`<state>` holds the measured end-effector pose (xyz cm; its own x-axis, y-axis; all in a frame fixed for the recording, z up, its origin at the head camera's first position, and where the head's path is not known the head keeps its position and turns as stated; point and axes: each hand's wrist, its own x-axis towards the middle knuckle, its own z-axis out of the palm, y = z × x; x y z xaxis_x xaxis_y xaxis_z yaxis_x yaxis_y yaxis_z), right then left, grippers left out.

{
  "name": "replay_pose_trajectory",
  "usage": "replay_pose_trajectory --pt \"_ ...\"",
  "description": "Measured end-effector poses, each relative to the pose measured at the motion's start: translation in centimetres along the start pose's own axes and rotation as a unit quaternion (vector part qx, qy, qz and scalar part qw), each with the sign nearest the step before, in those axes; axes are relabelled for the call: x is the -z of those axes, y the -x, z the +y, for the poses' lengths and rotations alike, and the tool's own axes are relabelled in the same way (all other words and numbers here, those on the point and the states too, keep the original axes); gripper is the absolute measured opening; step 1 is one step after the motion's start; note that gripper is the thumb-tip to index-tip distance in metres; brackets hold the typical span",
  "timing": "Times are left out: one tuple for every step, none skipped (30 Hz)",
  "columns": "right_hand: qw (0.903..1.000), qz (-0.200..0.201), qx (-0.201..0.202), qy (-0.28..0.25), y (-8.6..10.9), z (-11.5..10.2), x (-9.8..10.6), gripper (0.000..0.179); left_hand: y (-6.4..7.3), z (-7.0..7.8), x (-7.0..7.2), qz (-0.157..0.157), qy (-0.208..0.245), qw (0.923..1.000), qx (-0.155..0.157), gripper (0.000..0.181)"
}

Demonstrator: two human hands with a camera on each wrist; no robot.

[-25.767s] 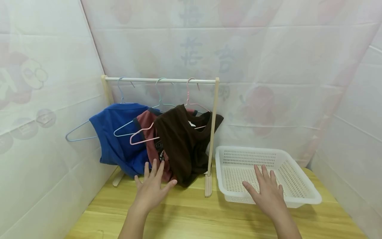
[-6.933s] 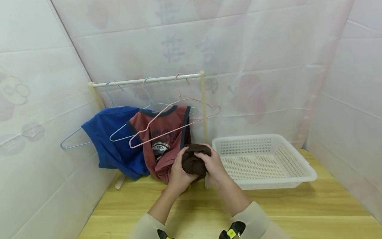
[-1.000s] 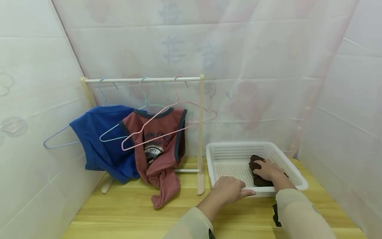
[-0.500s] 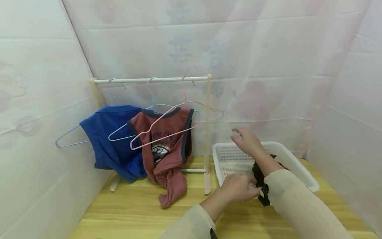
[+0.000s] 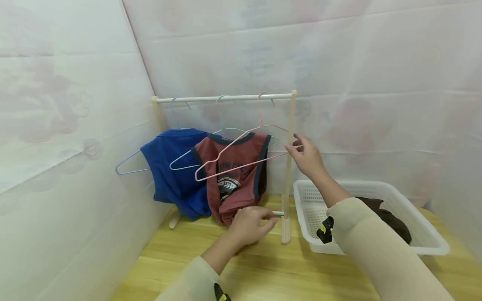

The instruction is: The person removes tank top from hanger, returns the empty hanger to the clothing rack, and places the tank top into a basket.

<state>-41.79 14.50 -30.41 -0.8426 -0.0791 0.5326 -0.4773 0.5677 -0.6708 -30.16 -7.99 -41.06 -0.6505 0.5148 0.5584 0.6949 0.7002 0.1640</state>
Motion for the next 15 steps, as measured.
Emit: replay_pose_trajectory --pt "1.0000 0.000 -0.003 -0.003 -0.1 0.1 -0.1 0.064 0.4 -0.9 0.7 0.001 -0.007 0.9999 0.014 0.018" --pt "1.0000 -0.001 -0.003 -0.005 -0.2 0.2 -0.1 0.064 0.7 -1.8 1.4 0.005 -0.013 0.9995 0.027 0.017" --pt "1.0000 -0.001 -0.003 -0.007 -0.2 0.2 -0.2 0.064 1.1 -2.7 2.0 0.015 -0.024 0.9990 0.034 0.016" --pt "1.0000 0.001 -0.001 -0.010 -0.3 0.3 -0.3 0.063 1.4 -3.6 2.8 0.026 -0.034 0.9982 0.041 0.015" --pt "1.0000 0.001 0.001 -0.010 -0.3 0.3 -0.4 0.063 1.8 -4.5 3.7 0.039 -0.044 0.9972 0.047 0.014" --pt "0.9999 0.001 0.003 -0.013 -0.4 0.3 -0.4 0.063 2.1 -5.4 4.5 0.054 -0.057 0.9957 0.048 0.012" --pt "0.9998 0.001 0.003 -0.017 -0.4 0.4 -0.4 0.062 2.4 -6.3 5.2 0.072 -0.066 0.9943 0.044 0.011" --pt "0.9997 0.001 0.002 -0.022 -0.5 0.5 -0.4 0.061 2.7 -7.1 5.8 0.094 -0.077 0.9920 0.036 0.011" --pt "0.9996 -0.001 0.003 -0.027 -0.5 0.6 -0.4 0.060 2.9 -7.9 6.5 0.113 -0.087 0.9894 0.027 0.012" --pt "0.9995 -0.003 0.002 -0.031 -0.6 0.6 -0.3 0.060 3.1 -8.7 7.2 0.133 -0.097 0.9863 0.016 0.014" --pt "0.9993 -0.007 0.002 -0.036 -0.6 0.6 -0.3 0.059 3.3 -9.5 7.9 0.152 -0.105 0.9827 0.004 0.016" --pt "0.9990 -0.010 0.003 -0.043 -0.7 0.6 -0.2 0.059 3.3 -10.2 8.5 0.172 -0.115 0.9783 -0.008 0.018" --pt "0.9988 -0.013 0.003 -0.047 -0.8 0.6 -0.2 0.059 3.4 -10.8 9.2 0.191 -0.123 0.9737 -0.021 0.020" --pt "0.9986 -0.016 0.004 -0.050 -0.8 0.6 -0.2 0.058 3.3 -11.4 9.9 0.208 -0.131 0.9690 -0.029 0.022" --pt "0.9985 -0.018 0.004 -0.051 -0.8 0.6 -0.2 0.058 3.3 -11.8 10.7 0.219 -0.136 0.9656 -0.034 0.023"
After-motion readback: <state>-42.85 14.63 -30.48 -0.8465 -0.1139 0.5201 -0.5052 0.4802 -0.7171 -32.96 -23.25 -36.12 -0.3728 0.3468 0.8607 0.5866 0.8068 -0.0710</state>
